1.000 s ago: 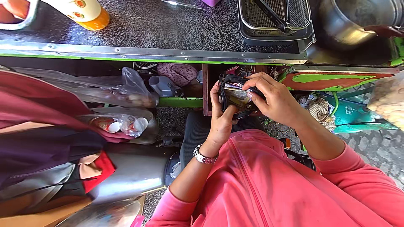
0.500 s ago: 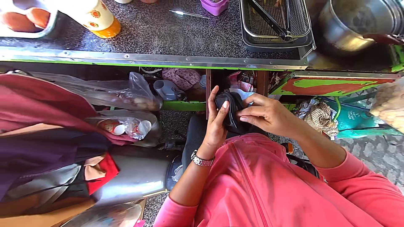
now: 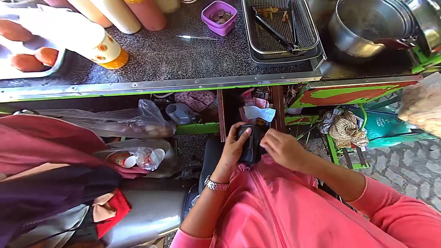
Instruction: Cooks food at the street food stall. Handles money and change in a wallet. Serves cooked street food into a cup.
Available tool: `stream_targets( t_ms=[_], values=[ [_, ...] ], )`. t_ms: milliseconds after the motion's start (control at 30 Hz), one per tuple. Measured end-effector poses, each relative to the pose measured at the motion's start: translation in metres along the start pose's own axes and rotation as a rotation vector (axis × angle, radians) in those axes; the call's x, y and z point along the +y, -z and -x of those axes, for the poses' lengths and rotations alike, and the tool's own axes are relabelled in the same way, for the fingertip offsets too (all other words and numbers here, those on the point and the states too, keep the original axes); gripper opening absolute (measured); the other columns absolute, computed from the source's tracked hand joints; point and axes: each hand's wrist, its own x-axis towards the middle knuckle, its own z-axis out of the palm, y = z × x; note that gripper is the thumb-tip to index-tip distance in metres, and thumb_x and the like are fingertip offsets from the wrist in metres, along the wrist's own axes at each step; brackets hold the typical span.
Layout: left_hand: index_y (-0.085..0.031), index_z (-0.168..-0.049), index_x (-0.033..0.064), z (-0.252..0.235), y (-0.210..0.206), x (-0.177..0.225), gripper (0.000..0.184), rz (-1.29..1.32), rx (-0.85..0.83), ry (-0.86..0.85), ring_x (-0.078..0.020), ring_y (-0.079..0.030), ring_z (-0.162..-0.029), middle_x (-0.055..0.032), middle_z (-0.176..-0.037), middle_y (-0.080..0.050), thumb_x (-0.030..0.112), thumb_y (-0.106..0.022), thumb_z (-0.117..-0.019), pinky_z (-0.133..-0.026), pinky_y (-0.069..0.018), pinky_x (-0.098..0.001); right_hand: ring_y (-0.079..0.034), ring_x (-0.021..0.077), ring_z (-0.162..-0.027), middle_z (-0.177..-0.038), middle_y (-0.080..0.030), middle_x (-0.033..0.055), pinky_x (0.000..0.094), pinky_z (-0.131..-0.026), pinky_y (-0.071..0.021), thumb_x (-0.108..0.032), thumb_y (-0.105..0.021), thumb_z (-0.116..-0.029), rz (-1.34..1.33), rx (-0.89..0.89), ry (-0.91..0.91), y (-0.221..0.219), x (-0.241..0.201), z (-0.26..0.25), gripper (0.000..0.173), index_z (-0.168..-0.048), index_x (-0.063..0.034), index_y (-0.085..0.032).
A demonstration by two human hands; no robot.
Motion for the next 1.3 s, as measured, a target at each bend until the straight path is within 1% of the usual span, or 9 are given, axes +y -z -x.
stream_targets(
  t_ms=[167,267,467,700,833,967,1100,1200,1300],
  values=[
    [-0.047,-0.141,0.0163,-0.037,-0.009,0.01,0.042,-0.198,0.179,-0.079,-0.0136,-0.069,-0.089,-0.0065,-0.112,-0.066,0.033,-0.06,-0.1038,-0.078,-0.0593,-0.034,-0.072,0.0299,-0.076,-0.089,-0.069,0.0192,0.0374,-0.067,-0.0607,0.004,-0.056,-0.0945,0.183,-0.078,0.134,-0.032,-0.016,0.006,0.014,-0.091,0.0059,-0.07],
    [-0.049,-0.147,0.0087,-0.057,-0.01,0.014,0.049,-0.781,0.228,-0.281,-0.039,-0.065,-0.112,-0.0235,-0.131,-0.062,0.031,-0.058,-0.1045,-0.093,-0.0515,-0.0604,-0.069,0.038,-0.105,-0.113,-0.068,0.0234,0.0478,-0.091,-0.0568,-0.01,-0.057,-0.1021,0.069,-0.305,-0.023,-0.012,0.001,-0.006,0.023,-0.112,0.0062,-0.069],
    [-0.049,-0.149,0.0,-0.093,0.001,0.007,0.056,-1.198,0.184,-0.555,-0.0592,-0.046,-0.131,-0.0394,-0.148,-0.041,0.029,-0.06,-0.1019,-0.105,-0.0407,-0.0678,-0.062,0.0358,-0.122,-0.121,-0.069,0.0175,0.0535,-0.105,-0.049,-0.027,-0.064,-0.1014,0.302,0.045,-0.295,0.098,0.063,-0.033,0.029,-0.115,-0.0029,-0.074],
    [-0.075,-0.11,-0.0029,-0.049,0.015,-0.05,0.064,-1.48,-0.051,-0.701,-0.0441,-0.07,-0.103,-0.0235,-0.107,-0.073,0.051,-0.081,-0.0761,-0.095,-0.0499,-0.0627,-0.045,0.0593,-0.13,-0.129,-0.057,0.0383,0.0729,-0.103,-0.0359,-0.046,-0.052,-0.1061,0.664,0.128,-0.834,0.256,0.146,-0.05,0.06,-0.123,0.0103,-0.065],
    [-0.078,-0.091,0.0008,-0.062,0.033,-0.077,0.03,-1.578,0.046,-0.928,-0.033,-0.075,-0.086,-0.0139,-0.089,-0.076,0.028,-0.07,-0.0827,-0.082,-0.057,-0.0527,-0.053,0.0556,-0.128,-0.129,-0.059,0.0379,0.0726,-0.1,-0.0409,-0.047,-0.041,-0.1097,0.595,-0.155,-1.212,0.286,0.189,-0.07,0.064,-0.124,0.0118,-0.063],
    [-0.078,-0.089,0.0027,-0.061,0.035,-0.059,0.029,-1.549,0.039,-0.885,-0.0297,-0.075,-0.081,-0.0118,-0.087,-0.076,0.029,-0.067,-0.0844,-0.068,-0.0597,-0.0462,-0.067,0.0464,-0.092,-0.103,-0.065,0.034,0.0627,-0.083,-0.0515,-0.029,-0.042,-0.1121,0.48,-0.302,-1.342,0.303,0.237,-0.064,0.048,-0.108,0.0145,-0.063],
    [-0.074,-0.081,0.0044,-0.076,0.029,-0.017,0.045,-1.529,0.021,-0.864,-0.0289,-0.074,-0.072,-0.0106,-0.077,-0.073,0.047,-0.059,-0.0897,-0.06,-0.0582,-0.0442,-0.064,0.0367,-0.082,-0.108,-0.066,0.0293,0.053,-0.077,-0.0505,-0.024,-0.04,-0.1127,0.289,-0.244,-1.468,0.323,0.265,-0.046,0.04,-0.124,0.0101,-0.058],
    [-0.077,-0.095,0.0113,-0.101,0.03,-0.007,0.047,-1.466,0.108,-1.004,-0.0328,-0.071,-0.099,-0.0124,-0.102,-0.075,0.054,-0.058,-0.0936,-0.089,-0.0516,-0.055,-0.062,0.0334,-0.08,-0.108,-0.067,0.0272,0.0526,-0.075,-0.0481,-0.023,-0.041,-0.1122,0.218,-0.168,-1.517,0.333,0.275,-0.037,0.037,-0.126,0.0072,-0.058],
    [-0.054,-0.134,0.0321,-0.134,0.025,-0.001,0.043,-1.373,0.244,-1.148,-0.0245,-0.03,-0.149,-0.0065,-0.149,-0.043,0.056,-0.059,-0.0985,-0.121,-0.0077,-0.0588,-0.064,0.0319,-0.072,-0.091,-0.071,0.0223,0.0545,-0.071,-0.0503,-0.034,-0.045,-0.1111,0.329,-0.126,-1.503,0.335,0.294,-0.019,0.045,-0.11,0.0052,-0.067]
  ],
)
